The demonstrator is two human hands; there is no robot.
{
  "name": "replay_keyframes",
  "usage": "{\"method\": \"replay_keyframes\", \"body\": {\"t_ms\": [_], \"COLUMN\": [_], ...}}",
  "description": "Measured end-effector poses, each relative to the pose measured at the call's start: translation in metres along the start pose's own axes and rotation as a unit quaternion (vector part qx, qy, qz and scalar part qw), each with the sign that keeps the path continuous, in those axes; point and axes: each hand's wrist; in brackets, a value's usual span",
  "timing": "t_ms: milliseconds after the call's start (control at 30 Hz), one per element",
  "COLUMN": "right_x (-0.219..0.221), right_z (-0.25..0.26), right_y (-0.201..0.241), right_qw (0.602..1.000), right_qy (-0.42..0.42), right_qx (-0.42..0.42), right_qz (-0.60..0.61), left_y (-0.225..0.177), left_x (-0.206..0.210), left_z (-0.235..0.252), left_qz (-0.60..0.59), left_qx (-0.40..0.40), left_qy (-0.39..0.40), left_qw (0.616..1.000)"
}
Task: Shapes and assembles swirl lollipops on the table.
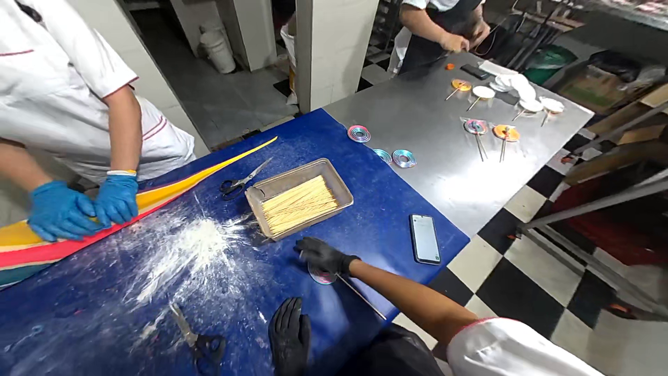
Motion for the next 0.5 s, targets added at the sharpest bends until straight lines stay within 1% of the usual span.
{"method": "replay_keyframes", "body": {"t_ms": [33, 67, 100, 133, 167, 233, 267, 300, 367, 500], "right_x": [-0.015, -0.026, -0.031, -0.027, -0.016, 0.017, 0.034, 0.048, 0.066, 0.061], "right_z": [-0.006, -0.013, -0.02, -0.026, -0.032, -0.04, -0.042, -0.043, -0.044, -0.049], "right_y": [0.003, 0.003, 0.0, -0.007, -0.014, -0.021, -0.021, -0.022, -0.026, -0.025], "right_qw": [0.994, 0.981, 0.971, 0.965, 0.965, 0.965, 0.962, 0.961, 0.961, 0.971], "right_qy": [-0.075, -0.154, -0.222, -0.258, -0.25, -0.16, -0.12, -0.089, -0.09, -0.097], "right_qx": [0.042, 0.07, 0.07, 0.051, 0.024, -0.021, -0.038, -0.046, -0.044, -0.046], "right_qz": [0.073, 0.091, 0.062, 0.003, -0.074, -0.207, -0.243, -0.257, -0.259, -0.215], "left_y": [0.0, -0.001, -0.001, -0.001, -0.002, -0.002, -0.001, 0.0, 0.0, -0.006], "left_x": [-0.002, -0.002, -0.002, -0.001, -0.001, 0.0, 0.001, 0.002, 0.003, 0.002], "left_z": [0.002, 0.003, 0.003, 0.003, 0.003, 0.004, 0.004, 0.005, 0.003, 0.003], "left_qz": [-0.007, -0.014, -0.018, -0.018, -0.017, -0.012, -0.012, -0.011, -0.011, 0.011], "left_qx": [-0.006, -0.008, -0.008, -0.006, -0.003, 0.005, 0.011, 0.016, 0.022, 0.027], "left_qy": [0.002, 0.0, -0.001, -0.003, -0.004, -0.006, -0.009, -0.014, -0.018, -0.002], "left_qw": [1.0, 1.0, 1.0, 1.0, 1.0, 1.0, 1.0, 1.0, 1.0, 1.0]}}
Point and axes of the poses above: each hand's wrist, its own z-axis towards the middle knuckle, its own x-axis out of the palm, y = z × x, and after that the axes turned 11 degrees about -z, right-handed
